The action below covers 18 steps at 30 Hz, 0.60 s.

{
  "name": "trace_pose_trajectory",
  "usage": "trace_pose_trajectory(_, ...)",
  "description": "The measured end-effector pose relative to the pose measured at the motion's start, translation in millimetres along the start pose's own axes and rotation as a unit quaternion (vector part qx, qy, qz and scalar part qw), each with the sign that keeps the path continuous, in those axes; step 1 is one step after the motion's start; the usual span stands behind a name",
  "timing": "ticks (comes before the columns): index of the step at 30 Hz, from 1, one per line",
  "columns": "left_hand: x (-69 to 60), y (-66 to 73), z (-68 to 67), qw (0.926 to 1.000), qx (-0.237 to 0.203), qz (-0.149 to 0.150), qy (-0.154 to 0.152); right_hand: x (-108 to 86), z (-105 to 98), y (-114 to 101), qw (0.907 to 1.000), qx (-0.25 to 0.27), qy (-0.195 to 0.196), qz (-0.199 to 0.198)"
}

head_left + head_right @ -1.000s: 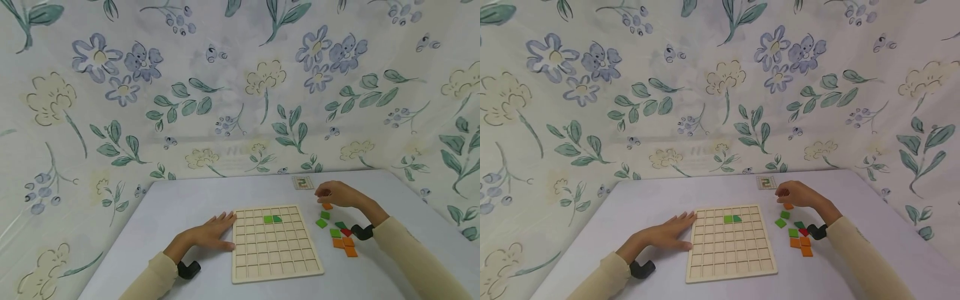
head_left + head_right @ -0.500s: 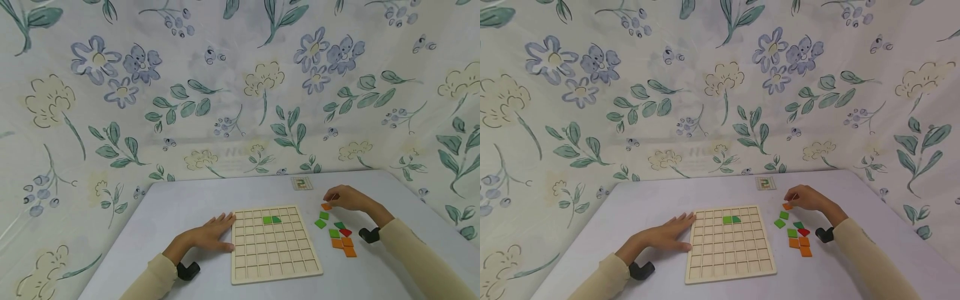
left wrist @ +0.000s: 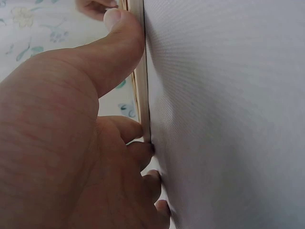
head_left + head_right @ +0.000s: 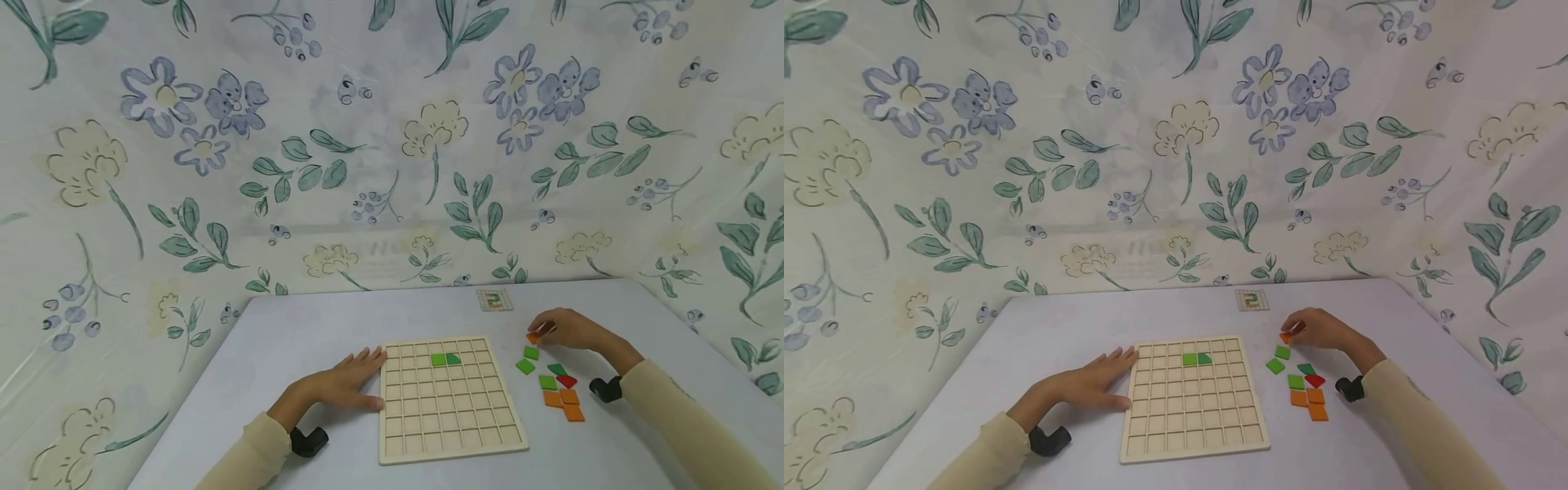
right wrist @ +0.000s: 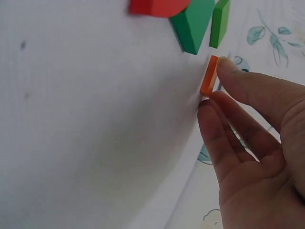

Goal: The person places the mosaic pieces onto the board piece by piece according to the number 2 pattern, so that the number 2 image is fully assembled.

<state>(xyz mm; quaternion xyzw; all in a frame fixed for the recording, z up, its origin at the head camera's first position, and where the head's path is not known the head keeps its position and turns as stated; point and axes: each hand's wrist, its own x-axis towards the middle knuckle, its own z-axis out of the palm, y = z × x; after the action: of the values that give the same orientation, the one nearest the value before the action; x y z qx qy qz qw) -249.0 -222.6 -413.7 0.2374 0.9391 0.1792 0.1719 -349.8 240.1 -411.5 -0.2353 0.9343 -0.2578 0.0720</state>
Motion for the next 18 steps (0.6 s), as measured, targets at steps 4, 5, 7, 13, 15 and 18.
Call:
trace_pose_trajectory(4,1.6,-1.2,1.3,1.0000,-0.002,0.002,0.001,1.9,3.8,5.1,0.9999,-0.006,0.005,-0.006)
trace_pose_trajectory(5,2.0,-1.6,2.0,1.0000,-0.001,0.002,0.001,2.3,4.8,6.3,0.9999,-0.009,0.006,-0.013)
trace_pose_trajectory(7,2.5,-2.4,3.1,1.0000,0.001,0.001,0.002,3.2,6.9,7.8,0.9997,-0.014,0.012,-0.015)
trace_pose_trajectory(13,3.7,-3.0,4.1,1.0000,0.005,-0.002,0.004,4.3,9.5,8.1,0.9993,-0.028,0.025,-0.008)
trace_pose_trajectory(15,3.5,-2.6,3.8,1.0000,0.007,-0.003,0.003,4.1,9.6,7.5,0.9992,-0.031,0.025,-0.007)
trace_pose_trajectory(18,2.9,-1.9,3.3,1.0000,0.007,-0.003,0.003,3.9,9.7,7.2,0.9990,-0.036,0.027,-0.007)
